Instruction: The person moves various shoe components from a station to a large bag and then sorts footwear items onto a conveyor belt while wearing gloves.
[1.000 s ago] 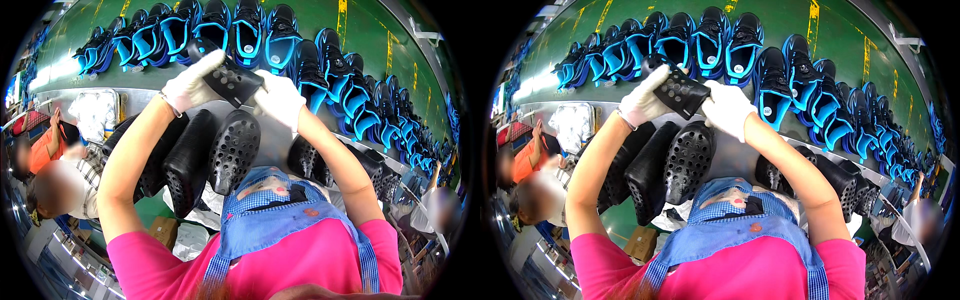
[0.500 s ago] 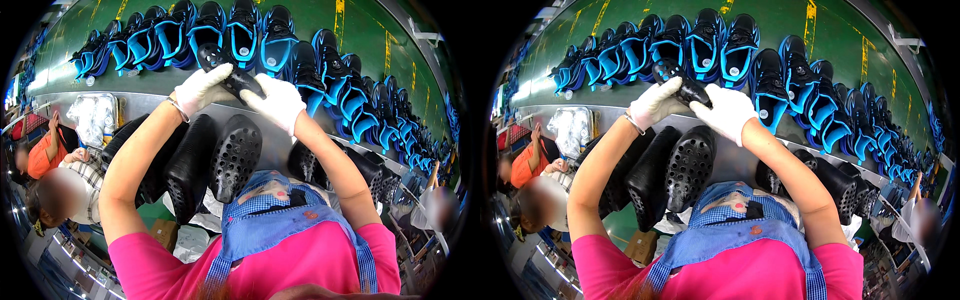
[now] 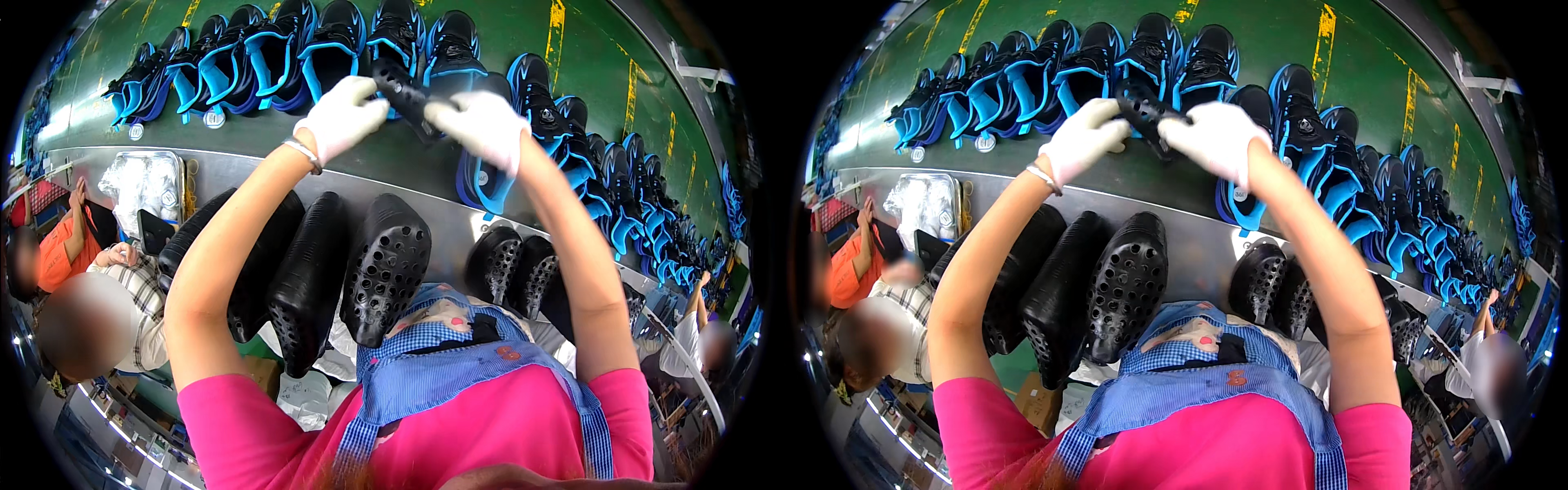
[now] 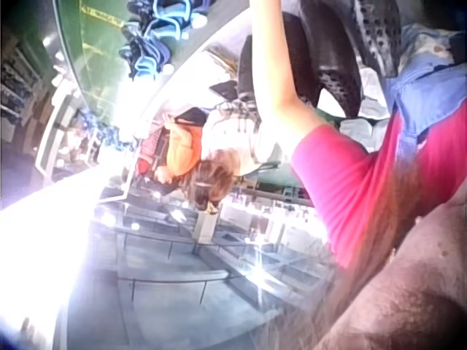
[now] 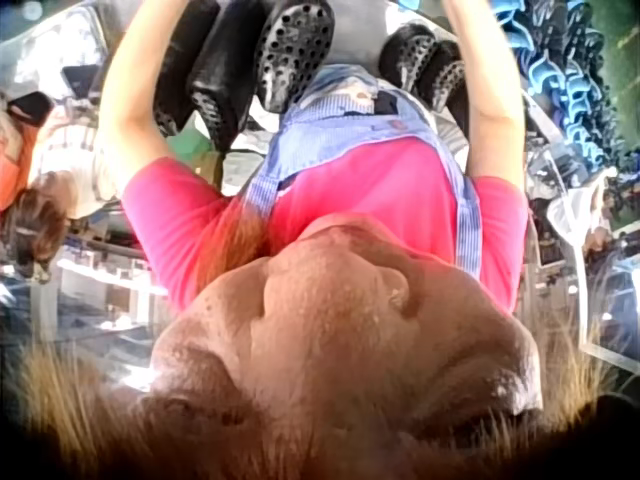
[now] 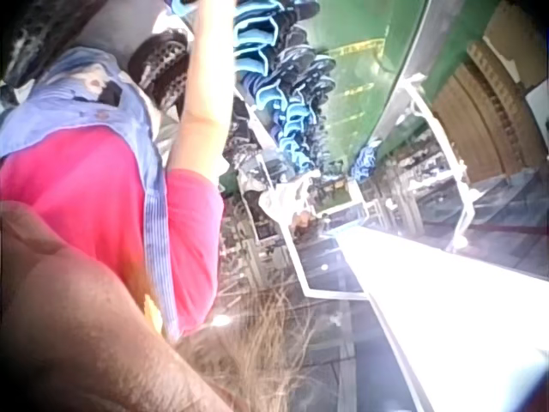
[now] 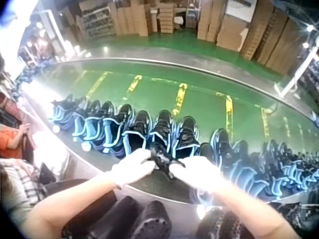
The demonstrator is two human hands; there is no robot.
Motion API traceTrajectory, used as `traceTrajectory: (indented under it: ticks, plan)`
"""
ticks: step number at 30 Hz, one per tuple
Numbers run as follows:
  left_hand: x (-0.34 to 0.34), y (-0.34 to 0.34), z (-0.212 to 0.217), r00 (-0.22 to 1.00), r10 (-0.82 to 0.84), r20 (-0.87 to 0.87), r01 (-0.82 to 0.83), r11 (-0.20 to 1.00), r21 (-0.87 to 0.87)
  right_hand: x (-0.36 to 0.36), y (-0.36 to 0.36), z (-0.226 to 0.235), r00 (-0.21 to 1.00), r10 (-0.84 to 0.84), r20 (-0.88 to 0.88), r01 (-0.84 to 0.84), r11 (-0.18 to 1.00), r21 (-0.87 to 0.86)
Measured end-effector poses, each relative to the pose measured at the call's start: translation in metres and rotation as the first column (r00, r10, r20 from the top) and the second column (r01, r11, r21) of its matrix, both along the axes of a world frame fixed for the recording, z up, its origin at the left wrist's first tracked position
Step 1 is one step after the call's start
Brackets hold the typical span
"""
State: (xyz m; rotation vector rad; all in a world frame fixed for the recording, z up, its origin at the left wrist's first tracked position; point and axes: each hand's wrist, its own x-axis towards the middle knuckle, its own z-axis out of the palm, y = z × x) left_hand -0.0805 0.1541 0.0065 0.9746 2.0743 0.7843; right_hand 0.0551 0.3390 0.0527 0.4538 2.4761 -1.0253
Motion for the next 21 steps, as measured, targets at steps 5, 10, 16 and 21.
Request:
traceTrajectory:
  ticks: [5, 10, 16, 21]
  plan:
    - [0.005, 0.023, -0.03, 0.963, -0.12, -0.24, 0.137, 0.989, 0.055, -0.046, 0.039, 0.011, 0.975, -0.114, 0.189, 0.159, 0.958, -0.239]
    - [0.01, 0.047, -0.028, 0.905, -0.242, -0.349, 0.176, 0.962, -0.21, -0.073, 0.051, 0.027, 0.997, 0.034, 0.074, -0.047, 0.982, 0.186]
    - [0.017, 0.045, -0.031, 0.919, -0.021, -0.394, 0.019, 1.0, -0.007, -0.083, 0.023, 0.026, 0.979, 0.197, 0.061, -0.205, 0.898, 0.39]
    - [0.014, 0.047, -0.036, 0.912, -0.042, -0.409, 0.049, 0.999, 0.007, -0.099, 0.004, 0.003, 0.989, 0.148, 0.012, -0.138, 0.88, 0.455]
